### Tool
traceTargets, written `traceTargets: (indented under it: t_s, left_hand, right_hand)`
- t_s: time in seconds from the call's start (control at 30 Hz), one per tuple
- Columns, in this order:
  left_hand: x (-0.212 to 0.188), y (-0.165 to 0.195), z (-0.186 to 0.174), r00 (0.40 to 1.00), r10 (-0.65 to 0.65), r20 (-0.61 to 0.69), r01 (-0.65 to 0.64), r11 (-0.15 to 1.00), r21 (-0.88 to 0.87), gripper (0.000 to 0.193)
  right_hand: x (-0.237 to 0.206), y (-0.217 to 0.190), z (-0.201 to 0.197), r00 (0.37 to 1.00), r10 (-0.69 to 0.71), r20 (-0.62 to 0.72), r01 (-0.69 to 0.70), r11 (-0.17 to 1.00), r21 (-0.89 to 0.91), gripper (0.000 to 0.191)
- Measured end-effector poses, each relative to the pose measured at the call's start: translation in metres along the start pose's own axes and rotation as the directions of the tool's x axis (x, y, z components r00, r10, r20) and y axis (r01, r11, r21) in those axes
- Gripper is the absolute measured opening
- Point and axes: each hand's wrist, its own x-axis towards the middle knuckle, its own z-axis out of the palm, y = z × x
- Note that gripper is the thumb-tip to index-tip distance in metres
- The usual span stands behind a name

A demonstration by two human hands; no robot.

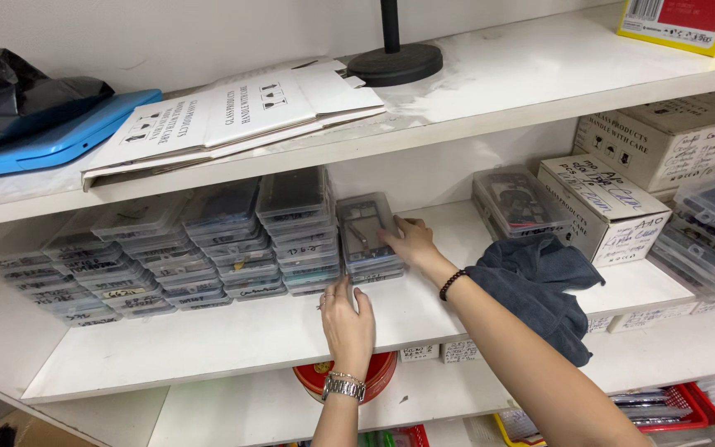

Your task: The person wipes items on a white shelving unit with a dark cloth. They lift plastic storage boxes and cardboard product boxes one at a time, wipe their surfaces and the shelf beneath, then place them back and rearrange the boxes in rows.

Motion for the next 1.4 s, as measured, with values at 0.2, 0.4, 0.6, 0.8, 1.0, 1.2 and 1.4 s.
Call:
traceTargets:
  t_s: [0.2,0.4,0.6,0.8,1.0,1.2,1.4]
  left_hand:
    - [-0.004,-0.002,0.003,0.997,-0.037,0.064,0.034,0.998,0.054,0.036]
    - [-0.002,-0.009,0.011,0.995,0.096,0.002,-0.095,0.986,0.139,0.040]
    - [-0.004,-0.005,0.003,1.000,-0.016,0.007,0.016,0.998,0.053,0.029]
    - [-0.003,0.011,-0.011,0.998,-0.065,0.019,0.067,0.990,-0.125,0.024]
    - [-0.010,0.054,0.018,0.973,0.228,0.042,-0.208,0.939,-0.274,0.022]
    - [-0.012,0.059,0.030,0.965,0.262,0.022,-0.248,0.936,-0.250,0.027]
    - [-0.015,0.054,0.036,0.946,0.235,0.222,-0.205,0.967,-0.151,0.026]
  right_hand:
    - [-0.031,0.002,0.016,0.978,0.071,0.196,-0.201,0.571,0.796,0.088]
    - [-0.036,-0.006,0.036,0.999,0.038,0.030,-0.048,0.707,0.705,0.079]
    - [-0.049,0.010,-0.040,0.991,0.111,0.081,-0.132,0.612,0.780,0.070]
    - [-0.147,0.037,-0.135,0.919,-0.368,-0.140,0.324,0.910,-0.260,0.064]
    - [-0.188,0.041,-0.079,0.876,-0.470,-0.111,0.388,0.821,-0.420,0.071]
    - [-0.094,0.040,-0.034,0.913,-0.395,-0.099,0.313,0.836,-0.450,0.061]
    - [0.006,0.039,-0.036,0.950,-0.306,-0.069,0.211,0.788,-0.578,0.076]
